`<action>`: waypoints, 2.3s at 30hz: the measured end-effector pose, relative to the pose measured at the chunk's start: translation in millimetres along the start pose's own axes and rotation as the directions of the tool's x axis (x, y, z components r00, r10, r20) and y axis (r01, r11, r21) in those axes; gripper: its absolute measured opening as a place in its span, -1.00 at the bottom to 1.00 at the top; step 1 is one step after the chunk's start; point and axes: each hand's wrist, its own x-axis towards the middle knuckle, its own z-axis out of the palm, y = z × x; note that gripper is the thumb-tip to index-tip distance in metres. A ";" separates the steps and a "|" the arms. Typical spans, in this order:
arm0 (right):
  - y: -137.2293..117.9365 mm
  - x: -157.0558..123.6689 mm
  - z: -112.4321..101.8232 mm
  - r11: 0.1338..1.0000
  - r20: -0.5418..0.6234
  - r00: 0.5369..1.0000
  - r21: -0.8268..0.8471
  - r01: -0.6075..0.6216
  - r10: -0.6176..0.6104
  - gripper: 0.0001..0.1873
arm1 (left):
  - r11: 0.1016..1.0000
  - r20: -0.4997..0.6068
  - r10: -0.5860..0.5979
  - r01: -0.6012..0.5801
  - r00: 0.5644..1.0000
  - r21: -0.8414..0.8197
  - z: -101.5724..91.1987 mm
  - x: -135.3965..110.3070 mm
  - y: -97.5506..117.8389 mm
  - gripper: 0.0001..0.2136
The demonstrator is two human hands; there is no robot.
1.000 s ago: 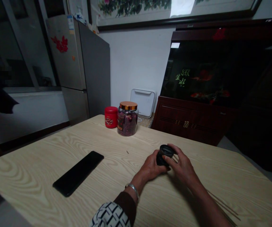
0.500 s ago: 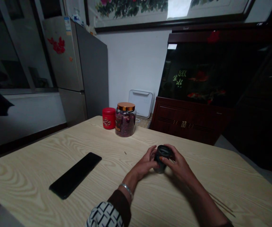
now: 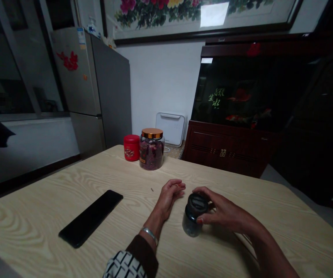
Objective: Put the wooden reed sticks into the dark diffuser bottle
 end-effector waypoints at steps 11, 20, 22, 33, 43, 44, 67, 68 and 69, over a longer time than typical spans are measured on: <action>55.8 18.2 0.1 0.978 -0.511 0.859 -0.169 -0.118 0.016 -0.58 | 0.733 0.013 0.174 -0.139 0.985 0.666 -3.5 6.9 -8.0 -0.66; 59.5 11.5 29.0 0.868 -0.453 0.891 -0.433 -0.245 0.025 -0.66 | 0.413 0.135 0.183 -0.200 0.974 0.888 -1.5 -7.0 -5.6 -0.75; 54.2 12.4 22.6 0.868 -0.454 0.891 -0.438 -0.233 0.010 -0.66 | 0.391 0.158 0.168 -0.213 0.973 0.895 -1.1 -6.1 2.3 -0.75; -31.6 24.0 -65.2 0.992 -0.376 0.921 -0.112 0.061 -0.099 -0.33 | 0.688 0.359 -0.028 -0.242 0.933 0.684 66.5 13.4 120.2 -0.45; -102.4 6.8 -81.3 0.692 -0.135 0.961 0.670 0.268 -0.241 -0.24 | 0.982 0.570 -0.146 0.048 0.808 0.183 115.3 -4.7 189.0 -0.35; -102.0 6.8 -80.5 0.668 -0.126 0.961 0.697 0.261 -0.244 -0.24 | 0.983 0.555 -0.152 0.066 0.818 0.172 114.7 -5.3 188.9 -0.35; -17.0 15.3 -31.5 0.873 -0.151 0.985 0.488 -0.004 0.089 -0.33 | 0.975 0.532 -0.221 0.204 0.818 0.091 30.8 3.6 93.9 -0.40; -17.6 12.7 -24.4 0.941 -0.210 0.973 0.338 -0.022 0.098 -0.37 | 0.982 0.493 -0.190 0.167 0.849 0.090 25.3 -0.2 85.1 -0.43; -19.0 9.3 -17.0 0.985 -0.255 0.963 0.170 -0.040 0.083 -0.41 | 0.988 0.445 -0.148 0.116 0.883 0.099 19.6 -4.6 75.4 -0.46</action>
